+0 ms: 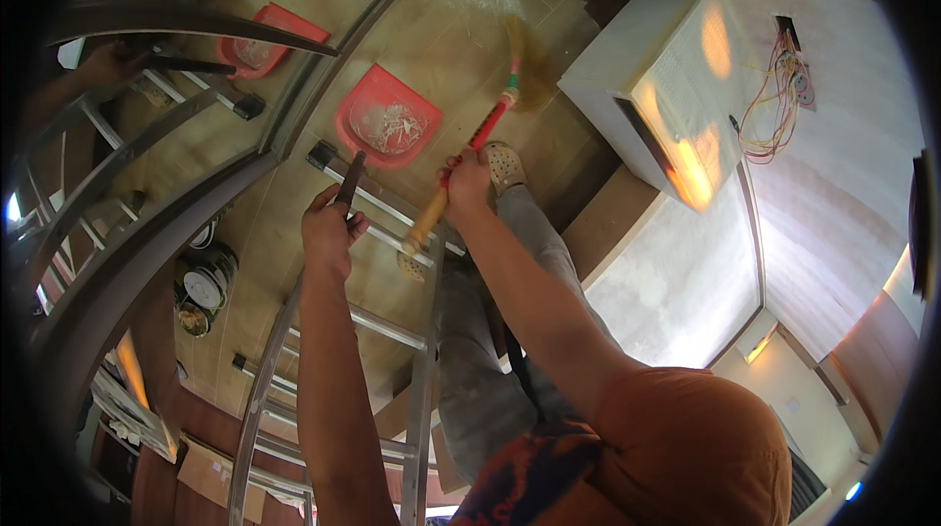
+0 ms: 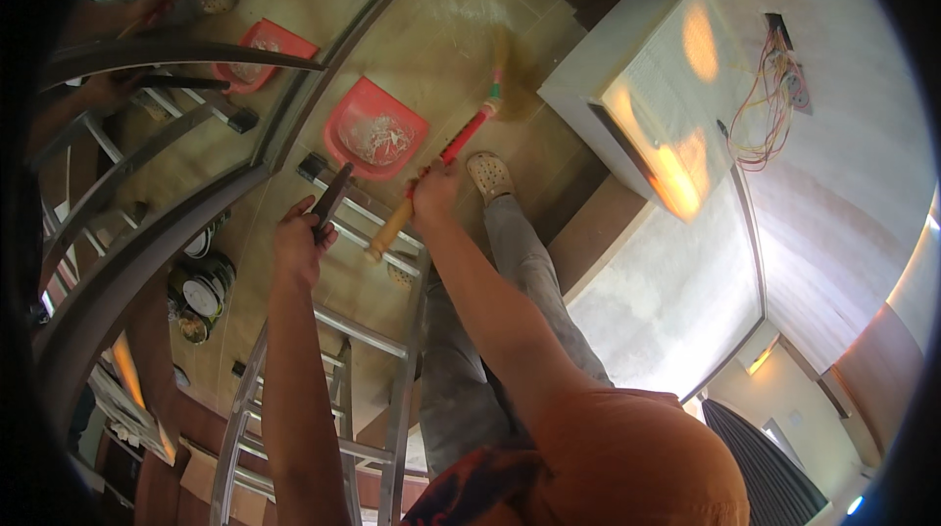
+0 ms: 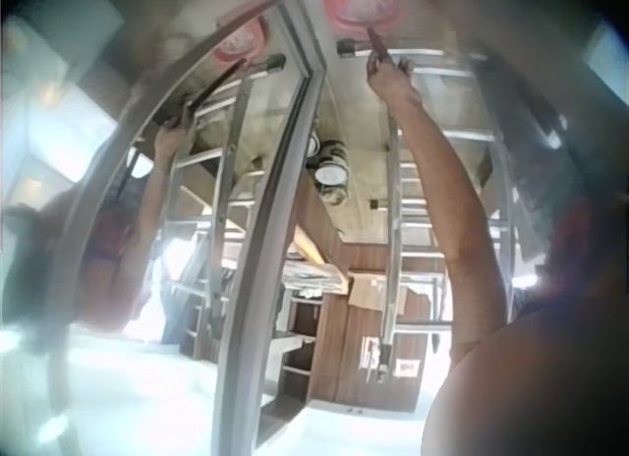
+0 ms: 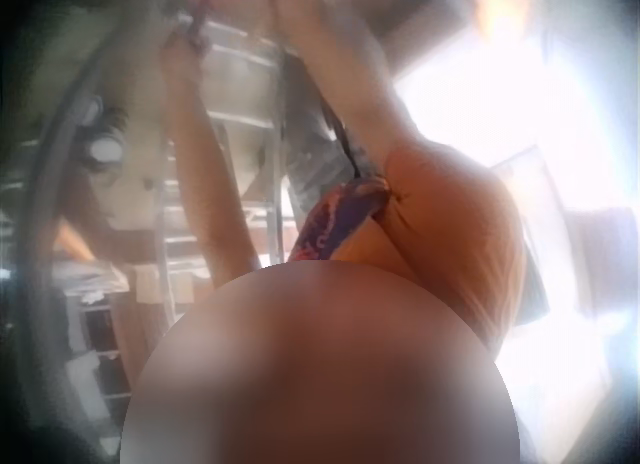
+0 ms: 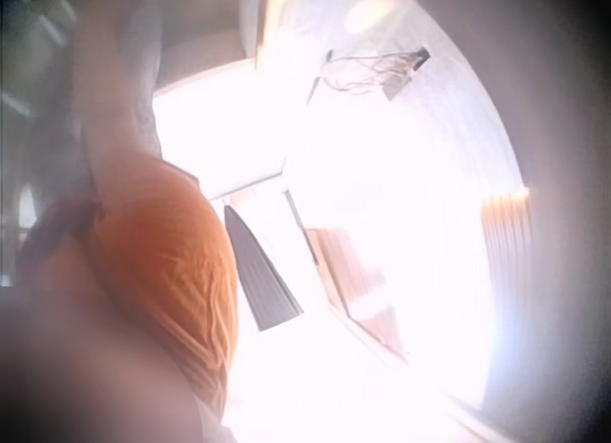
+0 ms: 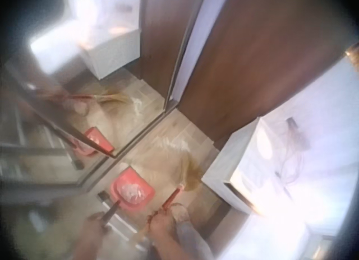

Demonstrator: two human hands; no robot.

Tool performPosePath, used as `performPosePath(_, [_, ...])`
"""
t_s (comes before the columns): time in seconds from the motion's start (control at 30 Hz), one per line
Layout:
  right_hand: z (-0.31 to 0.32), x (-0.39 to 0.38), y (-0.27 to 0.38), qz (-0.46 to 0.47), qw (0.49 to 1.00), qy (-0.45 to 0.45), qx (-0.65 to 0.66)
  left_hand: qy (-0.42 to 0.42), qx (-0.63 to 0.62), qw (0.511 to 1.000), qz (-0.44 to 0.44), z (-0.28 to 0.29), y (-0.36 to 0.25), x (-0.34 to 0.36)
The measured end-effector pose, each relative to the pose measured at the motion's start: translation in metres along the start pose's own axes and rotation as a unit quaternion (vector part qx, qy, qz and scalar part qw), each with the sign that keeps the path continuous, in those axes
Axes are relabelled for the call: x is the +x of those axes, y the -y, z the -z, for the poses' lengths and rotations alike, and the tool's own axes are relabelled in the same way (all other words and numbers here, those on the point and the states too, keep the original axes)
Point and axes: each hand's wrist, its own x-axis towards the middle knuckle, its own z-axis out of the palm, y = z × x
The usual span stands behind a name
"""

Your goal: The person sweeps debris on a tiled floor using a broom and dustpan, then empties the dustpan into a white bag. The person also briefly washes their hands at a sink.

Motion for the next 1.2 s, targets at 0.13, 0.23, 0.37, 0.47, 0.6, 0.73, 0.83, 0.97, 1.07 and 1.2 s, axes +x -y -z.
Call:
performPosePath(0.13, [0.029, -0.002, 0.019, 0.045, 0.991, -0.079, -0.102, -0.003, -0.017, 1.0, -0.004, -0.001, -0.014, 0.011])
performPosePath(0.23, [0.04, 0.046, 0.031, 0.108, 0.96, -0.151, -0.208, -0.001, -0.025, 1.0, -0.001, 0.001, -0.025, 0.023])
performPosePath(0.37, [0.021, 0.146, 0.039, 0.049, 0.985, -0.124, -0.105, 0.001, -0.028, 1.0, 0.0, 0.007, -0.03, 0.033])
performPosePath(0.47, [-0.004, 0.191, 0.027, 0.057, 0.98, -0.097, -0.165, -0.007, -0.052, 0.999, 0.0, 0.01, -0.029, 0.035])
performPosePath(0.6, [-0.027, 0.171, 0.014, 0.08, 0.94, -0.05, -0.327, -0.002, -0.033, 0.999, 0.005, 0.007, -0.029, 0.032])
performPosePath(0.73, [-0.024, 0.095, 0.046, 0.061, 0.937, 0.035, -0.343, -0.009, -0.039, 0.999, 0.017, 0.006, -0.03, 0.025])
performPosePath(0.83, [-0.011, 0.043, 0.091, 0.05, 0.937, 0.044, -0.343, -0.013, -0.048, 0.999, 0.015, 0.007, -0.03, 0.023])
performPosePath(0.97, [-0.03, 0.061, 0.14, 0.15, 0.91, 0.058, -0.383, -0.01, -0.053, 0.999, 0.008, 0.007, -0.026, 0.025])
performPosePath(1.07, [-0.062, 0.129, 0.148, 0.224, 0.847, 0.053, -0.479, -0.013, -0.057, 0.998, 0.006, 0.007, -0.024, 0.026])
performPosePath(1.2, [-0.059, 0.177, 0.126, 0.223, 0.724, 0.082, -0.647, -0.01, -0.043, 0.999, -0.001, 0.006, -0.025, 0.027])
